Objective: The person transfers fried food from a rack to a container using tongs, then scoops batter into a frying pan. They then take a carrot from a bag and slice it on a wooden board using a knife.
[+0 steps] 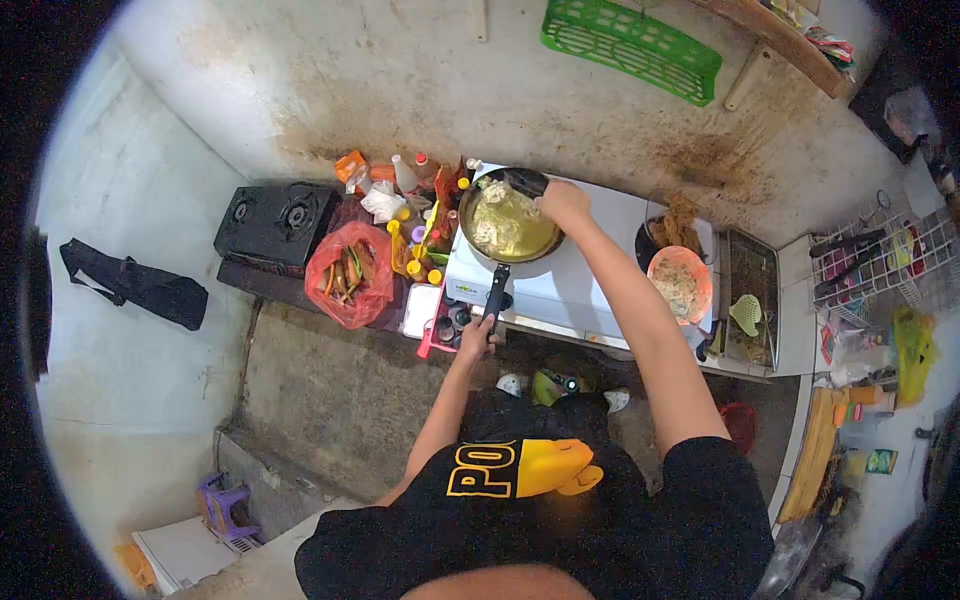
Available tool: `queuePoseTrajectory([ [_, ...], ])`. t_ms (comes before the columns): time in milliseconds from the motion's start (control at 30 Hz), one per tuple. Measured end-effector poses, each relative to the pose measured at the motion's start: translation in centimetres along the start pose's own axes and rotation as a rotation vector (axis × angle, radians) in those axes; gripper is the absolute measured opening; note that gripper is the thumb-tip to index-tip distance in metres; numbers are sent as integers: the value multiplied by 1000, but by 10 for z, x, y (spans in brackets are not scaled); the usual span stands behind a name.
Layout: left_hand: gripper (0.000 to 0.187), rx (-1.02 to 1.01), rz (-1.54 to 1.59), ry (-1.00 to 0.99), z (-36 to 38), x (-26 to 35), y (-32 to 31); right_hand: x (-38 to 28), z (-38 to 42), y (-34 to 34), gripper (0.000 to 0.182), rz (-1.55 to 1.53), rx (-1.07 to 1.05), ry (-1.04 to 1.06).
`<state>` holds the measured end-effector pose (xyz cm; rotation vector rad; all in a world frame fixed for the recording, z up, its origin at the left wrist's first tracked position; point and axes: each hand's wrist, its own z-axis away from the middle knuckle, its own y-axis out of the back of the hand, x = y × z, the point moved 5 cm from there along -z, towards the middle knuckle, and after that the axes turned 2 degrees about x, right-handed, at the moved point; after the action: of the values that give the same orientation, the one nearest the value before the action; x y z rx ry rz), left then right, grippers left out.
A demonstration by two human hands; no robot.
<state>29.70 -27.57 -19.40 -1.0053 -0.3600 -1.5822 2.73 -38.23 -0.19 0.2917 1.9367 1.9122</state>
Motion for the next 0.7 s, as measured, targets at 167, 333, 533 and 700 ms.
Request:
queuePoseTrajectory([
  [167, 27, 1, 13, 14, 5, 4, -2, -25, -20, -17, 23, 95, 75, 51],
  [333, 27, 16, -6, 1, 7, 6, -2, -39, -35, -25, 26, 246, 64, 145],
  [533, 27, -5, 18, 3, 6, 6, -4, -37, -27, -6, 28, 369, -45, 204],
  [700, 26, -6, -30, 27, 2, 2, -1, -16, 2, 31, 41, 146, 28, 110],
])
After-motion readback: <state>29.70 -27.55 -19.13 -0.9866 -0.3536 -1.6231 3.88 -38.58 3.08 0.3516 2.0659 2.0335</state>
